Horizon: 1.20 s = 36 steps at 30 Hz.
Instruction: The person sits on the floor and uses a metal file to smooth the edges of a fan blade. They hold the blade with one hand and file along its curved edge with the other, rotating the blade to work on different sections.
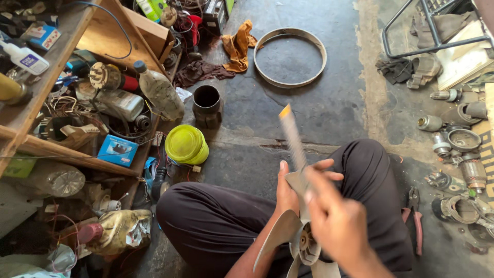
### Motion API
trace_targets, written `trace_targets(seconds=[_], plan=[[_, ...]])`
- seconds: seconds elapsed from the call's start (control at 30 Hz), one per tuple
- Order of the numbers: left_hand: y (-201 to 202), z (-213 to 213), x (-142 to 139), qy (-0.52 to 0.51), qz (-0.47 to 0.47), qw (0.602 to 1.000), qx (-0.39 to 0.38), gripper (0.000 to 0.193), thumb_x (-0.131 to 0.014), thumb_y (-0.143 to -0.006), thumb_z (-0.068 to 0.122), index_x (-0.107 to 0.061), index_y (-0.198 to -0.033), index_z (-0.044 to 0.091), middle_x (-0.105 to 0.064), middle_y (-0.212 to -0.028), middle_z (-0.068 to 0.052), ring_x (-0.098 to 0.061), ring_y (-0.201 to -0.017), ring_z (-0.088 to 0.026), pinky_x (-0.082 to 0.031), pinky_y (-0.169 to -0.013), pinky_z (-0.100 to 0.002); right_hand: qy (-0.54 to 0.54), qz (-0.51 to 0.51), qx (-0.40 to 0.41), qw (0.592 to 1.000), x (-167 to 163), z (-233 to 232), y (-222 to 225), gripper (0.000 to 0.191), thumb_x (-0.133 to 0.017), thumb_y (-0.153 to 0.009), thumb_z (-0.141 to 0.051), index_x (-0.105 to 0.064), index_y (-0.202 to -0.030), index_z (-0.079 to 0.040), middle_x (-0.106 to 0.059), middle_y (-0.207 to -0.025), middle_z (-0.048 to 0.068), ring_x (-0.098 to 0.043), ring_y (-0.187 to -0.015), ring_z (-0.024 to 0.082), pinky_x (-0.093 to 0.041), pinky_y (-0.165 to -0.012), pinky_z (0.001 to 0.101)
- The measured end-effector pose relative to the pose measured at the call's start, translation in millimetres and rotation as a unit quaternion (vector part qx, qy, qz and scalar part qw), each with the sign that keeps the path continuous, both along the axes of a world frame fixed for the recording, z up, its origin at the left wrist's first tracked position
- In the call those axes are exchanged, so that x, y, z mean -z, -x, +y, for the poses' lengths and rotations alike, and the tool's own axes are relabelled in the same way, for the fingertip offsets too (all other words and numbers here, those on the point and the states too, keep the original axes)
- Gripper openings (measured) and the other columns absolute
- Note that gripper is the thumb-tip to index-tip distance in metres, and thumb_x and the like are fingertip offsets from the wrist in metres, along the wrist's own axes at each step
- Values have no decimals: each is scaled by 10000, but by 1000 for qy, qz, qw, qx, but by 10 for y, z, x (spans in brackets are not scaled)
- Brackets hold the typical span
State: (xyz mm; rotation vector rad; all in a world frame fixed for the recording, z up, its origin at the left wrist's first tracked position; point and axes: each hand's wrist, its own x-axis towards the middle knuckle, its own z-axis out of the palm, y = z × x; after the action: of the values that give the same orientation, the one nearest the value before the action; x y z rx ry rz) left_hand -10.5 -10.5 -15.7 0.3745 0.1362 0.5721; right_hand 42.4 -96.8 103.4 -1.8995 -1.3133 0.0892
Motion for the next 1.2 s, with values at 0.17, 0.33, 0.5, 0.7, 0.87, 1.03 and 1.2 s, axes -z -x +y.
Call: trace_targets(seconds=[0.17,0.33,0.5,0.7,0.87,1.03,1.2], plan=[[-23,-36,21,-5,4,1000,13,977,-209,-1063,776,-594,-1453,-33,-691,-1278,-177,-666,-1031,-223,-518,-962,-345,-42,-104,13,994,16,122,-23,385,-690,-899,-118,-665,-1279,-65,-683,-698,140,-690,-576,286,-503,-515,376],[-65,-25,4,26,127,992,-6,920,-205,-1017,723,-603,-1443,11,-676,-1322,-121,-679,-1151,-207,-508,-1046,-329,1,-32,52,998,-73,372,-367,379,-693,-929,-111,-669,-1304,-63,-670,-642,132,-667,-525,290,-483,-508,380],[-19,-14,28,8,-60,998,4,939,-165,-1103,715,-597,-1459,-39,-685,-1286,-185,-657,-1053,-241,-515,-950,-361,3,-19,-12,1000,13,30,-67,385,-696,-863,-146,-699,-1244,-86,-649,-603,135,-690,-499,264,-500,-472,356],[-98,-50,7,52,77,996,0,916,-183,-1042,720,-595,-1440,5,-697,-1266,-129,-661,-1118,-233,-507,-1013,-362,-2,-83,45,995,9,205,-195,377,-688,-920,-136,-670,-1290,-72,-657,-640,134,-663,-523,295,-475,-489,400],[-100,-53,-48,53,92,994,12,944,-168,-1032,732,-572,-1462,-5,-683,-1284,-116,-657,-1175,-222,-497,-1065,-350,44,3,49,998,-87,246,-299,401,-685,-933,-139,-662,-1331,-94,-645,-638,124,-634,-468,275,-474,-485,397],[-39,-18,-34,0,-119,992,31,979,-161,-1099,750,-578,-1494,-43,-699,-1274,-208,-648,-1018,-246,-509,-875,-352,-55,-47,-28,997,54,-28,49,391,-672,-895,-151,-647,-1281,-94,-729,-900,140,-714,-630,255,-529,-526,350],[-117,-2,-12,68,113,991,-8,889,-202,-1060,711,-576,-1434,-4,-695,-1244,-142,-676,-1084,-241,-529,-981,-362,29,-48,48,997,115,291,-270,387,-683,-935,-124,-662,-1320,-80,-679,-672,127,-666,-562,308,-477,-518,423]])
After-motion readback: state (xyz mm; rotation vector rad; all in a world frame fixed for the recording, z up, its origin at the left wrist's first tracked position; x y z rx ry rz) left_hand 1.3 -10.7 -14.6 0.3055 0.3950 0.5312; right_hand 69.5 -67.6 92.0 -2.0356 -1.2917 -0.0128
